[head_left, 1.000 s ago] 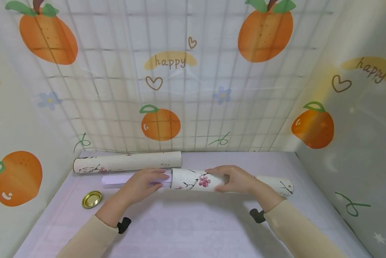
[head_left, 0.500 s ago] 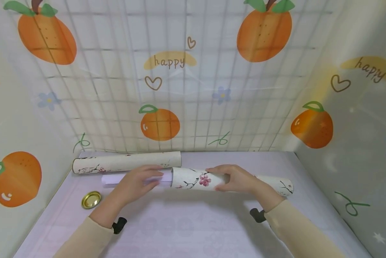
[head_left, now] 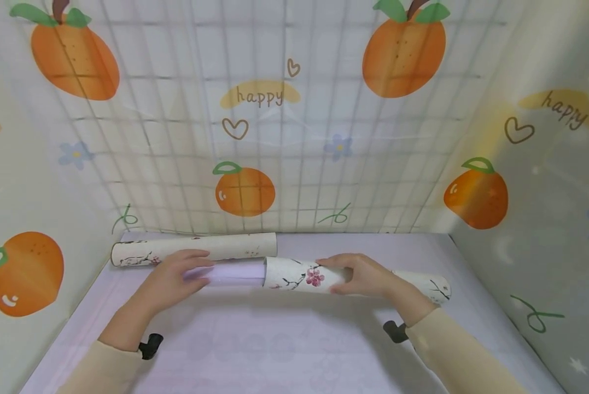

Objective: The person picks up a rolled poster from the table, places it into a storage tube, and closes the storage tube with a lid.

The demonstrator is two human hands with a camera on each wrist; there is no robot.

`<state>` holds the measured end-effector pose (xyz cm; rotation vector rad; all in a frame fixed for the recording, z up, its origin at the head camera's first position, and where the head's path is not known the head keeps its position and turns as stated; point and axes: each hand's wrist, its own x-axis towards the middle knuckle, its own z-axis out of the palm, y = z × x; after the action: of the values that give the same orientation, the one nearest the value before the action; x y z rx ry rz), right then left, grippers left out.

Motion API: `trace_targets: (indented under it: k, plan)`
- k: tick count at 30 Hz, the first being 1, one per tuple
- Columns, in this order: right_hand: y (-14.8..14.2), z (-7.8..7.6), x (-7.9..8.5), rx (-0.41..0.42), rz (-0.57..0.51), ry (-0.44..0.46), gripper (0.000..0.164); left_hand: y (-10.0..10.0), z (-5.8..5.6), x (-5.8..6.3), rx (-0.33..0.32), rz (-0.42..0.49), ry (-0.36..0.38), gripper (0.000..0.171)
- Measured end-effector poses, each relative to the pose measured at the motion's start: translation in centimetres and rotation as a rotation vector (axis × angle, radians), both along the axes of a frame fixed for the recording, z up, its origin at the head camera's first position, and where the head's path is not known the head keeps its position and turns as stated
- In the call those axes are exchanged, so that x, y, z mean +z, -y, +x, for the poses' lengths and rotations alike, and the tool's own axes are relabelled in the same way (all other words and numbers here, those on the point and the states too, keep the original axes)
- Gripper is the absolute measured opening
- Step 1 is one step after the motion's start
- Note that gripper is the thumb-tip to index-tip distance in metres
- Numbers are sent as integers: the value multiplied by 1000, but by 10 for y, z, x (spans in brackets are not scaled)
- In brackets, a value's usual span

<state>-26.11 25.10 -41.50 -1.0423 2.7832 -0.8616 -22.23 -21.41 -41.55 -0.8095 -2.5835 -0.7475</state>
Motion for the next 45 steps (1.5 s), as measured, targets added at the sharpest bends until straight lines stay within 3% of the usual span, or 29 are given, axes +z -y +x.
trace_targets:
  k: [10, 19, 32, 40, 45]
  plan:
    - [-1, 2, 1, 2, 9, 2, 65, 28, 5, -7, 15, 33, 81, 39]
    - [-3, 4, 7, -9, 18, 32, 66, 36, 0, -15, 4, 31, 157, 39]
    - [-3, 7, 6, -30, 36, 67, 65, 22, -5, -25, -65, 62, 168, 37]
    - [2, 6, 8, 13, 50, 0, 64, 4, -7, -21, -99, 75, 152, 37]
    - [3, 5, 6, 20, 55, -4, 64, -4, -8, -21, -113, 100, 203, 36]
